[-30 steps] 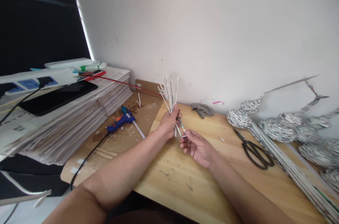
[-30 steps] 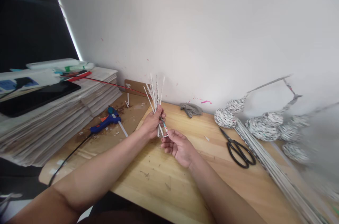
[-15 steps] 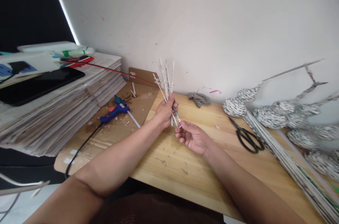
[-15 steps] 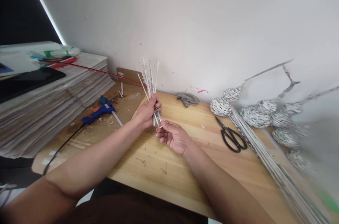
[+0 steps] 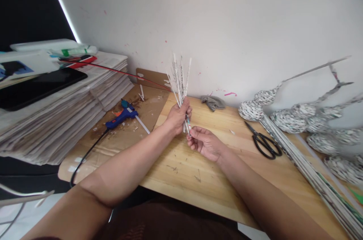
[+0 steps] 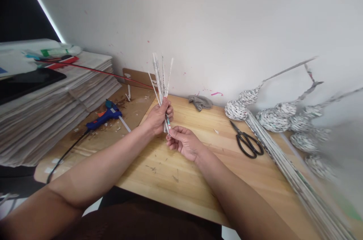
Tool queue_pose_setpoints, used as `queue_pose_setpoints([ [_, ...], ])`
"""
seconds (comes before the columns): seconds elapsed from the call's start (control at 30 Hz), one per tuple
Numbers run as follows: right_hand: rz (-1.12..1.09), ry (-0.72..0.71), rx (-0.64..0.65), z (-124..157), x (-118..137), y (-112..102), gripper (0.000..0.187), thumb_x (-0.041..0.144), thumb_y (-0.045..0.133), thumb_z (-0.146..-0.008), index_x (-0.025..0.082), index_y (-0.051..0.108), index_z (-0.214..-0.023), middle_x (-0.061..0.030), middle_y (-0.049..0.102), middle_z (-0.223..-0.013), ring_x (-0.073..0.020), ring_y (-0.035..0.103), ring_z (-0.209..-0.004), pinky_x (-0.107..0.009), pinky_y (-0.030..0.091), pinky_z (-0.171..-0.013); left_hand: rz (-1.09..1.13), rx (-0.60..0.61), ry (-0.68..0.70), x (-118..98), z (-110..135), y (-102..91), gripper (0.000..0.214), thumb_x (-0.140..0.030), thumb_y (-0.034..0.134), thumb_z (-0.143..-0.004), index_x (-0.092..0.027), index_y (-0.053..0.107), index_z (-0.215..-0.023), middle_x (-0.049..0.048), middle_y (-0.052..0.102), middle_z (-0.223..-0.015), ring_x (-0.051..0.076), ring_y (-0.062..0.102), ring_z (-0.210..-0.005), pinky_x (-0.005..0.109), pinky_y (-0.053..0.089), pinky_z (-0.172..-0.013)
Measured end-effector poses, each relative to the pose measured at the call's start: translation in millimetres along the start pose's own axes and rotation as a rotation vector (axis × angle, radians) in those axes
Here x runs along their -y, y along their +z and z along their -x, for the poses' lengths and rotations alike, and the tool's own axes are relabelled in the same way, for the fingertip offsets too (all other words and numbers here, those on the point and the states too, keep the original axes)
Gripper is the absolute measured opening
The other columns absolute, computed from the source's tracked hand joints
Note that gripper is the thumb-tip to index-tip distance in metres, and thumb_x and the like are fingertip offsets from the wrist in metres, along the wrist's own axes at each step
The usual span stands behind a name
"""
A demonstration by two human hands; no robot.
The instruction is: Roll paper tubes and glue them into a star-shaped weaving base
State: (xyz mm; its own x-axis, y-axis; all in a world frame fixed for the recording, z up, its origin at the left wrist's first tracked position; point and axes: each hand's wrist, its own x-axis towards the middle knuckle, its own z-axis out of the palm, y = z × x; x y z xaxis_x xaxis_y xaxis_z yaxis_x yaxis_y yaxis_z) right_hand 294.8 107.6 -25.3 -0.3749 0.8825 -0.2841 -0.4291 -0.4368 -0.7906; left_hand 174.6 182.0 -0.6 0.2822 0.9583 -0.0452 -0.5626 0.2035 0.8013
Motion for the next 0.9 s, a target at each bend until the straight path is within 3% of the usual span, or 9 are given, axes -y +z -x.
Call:
queue_pose_setpoints([
  [0.17,0.053,0.045,0.024,0,0,-1,0.028,0.035,0.078,-0.072,0.015,0.064,-0.084,0.0014,0.064,-0.067,-0.0066,0.06,-0.054,-0.015,0.046,-0.047,0.007,-0.001,0.013,-2,1,1.1,0.056,-0.066,0.072,-0.061,-0.02,0.041,-0.069,-0.0092,0.039,-0.051,0.004,0.032,-0.039,0.017,0.023,-0.038],
  [0.27,0.124,0.066,0.029,0,0,-1,0.031,0.041,0.077,-0.072,0.014,0.063,-0.077,0.0015,0.062,-0.065,-0.0067,0.06,-0.052,-0.014,0.044,-0.044,-0.011,0.007,0.023,-2,1,1.0,0.055,-0.066,0.071,-0.062,-0.019,0.041,-0.068,-0.009,0.039,-0.05,0.004,0.032,-0.039,0.017,0.024,-0.038],
  [0.5,0.329,-0.124,-0.09,0,2,0,0.039,0.049,0.074,-0.072,0.016,0.054,-0.066,0.004,0.058,-0.057,-0.0065,0.057,-0.045,-0.016,0.04,-0.039,-0.157,-0.111,0.111,1,-9,-6.4,0.053,-0.066,0.07,-0.063,-0.019,0.046,-0.068,-0.0062,0.047,-0.051,0.004,0.038,-0.041,0.017,0.028,-0.04],
  [0.63,0.435,-0.184,-0.136,-1,1,0,0.039,0.05,0.072,-0.073,0.017,0.053,-0.068,0.0039,0.059,-0.059,-0.0083,0.058,-0.046,-0.018,0.043,-0.041,-0.214,-0.148,0.013,-4,-13,-11.0,0.053,-0.065,0.072,-0.062,-0.018,0.053,-0.075,-0.0045,0.052,-0.054,0.004,0.038,-0.038,0.018,0.023,-0.036],
  [0.77,0.439,-0.2,-0.183,-1,0,-1,0.037,0.05,0.07,-0.074,0.016,0.056,-0.071,0.0031,0.06,-0.062,-0.0088,0.06,-0.05,-0.019,0.045,-0.043,-0.189,-0.121,-0.032,-12,-13,-12.9,0.05,-0.055,0.081,-0.057,-0.017,0.052,-0.071,-0.0053,0.051,-0.055,0.002,0.033,-0.037,0.016,0.019,-0.035],
  [0.9,0.415,-0.203,-0.192,-1,1,-3,0.035,0.049,0.07,-0.075,0.016,0.06,-0.075,0.0022,0.06,-0.065,-0.0081,0.06,-0.05,-0.018,0.044,-0.043,-0.148,-0.005,-0.068,-15,-12,-13.7,0.044,-0.037,0.088,-0.051,-0.013,0.055,-0.068,-0.0039,0.052,-0.058,0.001,0.037,-0.043,0.014,0.02,-0.036],
])
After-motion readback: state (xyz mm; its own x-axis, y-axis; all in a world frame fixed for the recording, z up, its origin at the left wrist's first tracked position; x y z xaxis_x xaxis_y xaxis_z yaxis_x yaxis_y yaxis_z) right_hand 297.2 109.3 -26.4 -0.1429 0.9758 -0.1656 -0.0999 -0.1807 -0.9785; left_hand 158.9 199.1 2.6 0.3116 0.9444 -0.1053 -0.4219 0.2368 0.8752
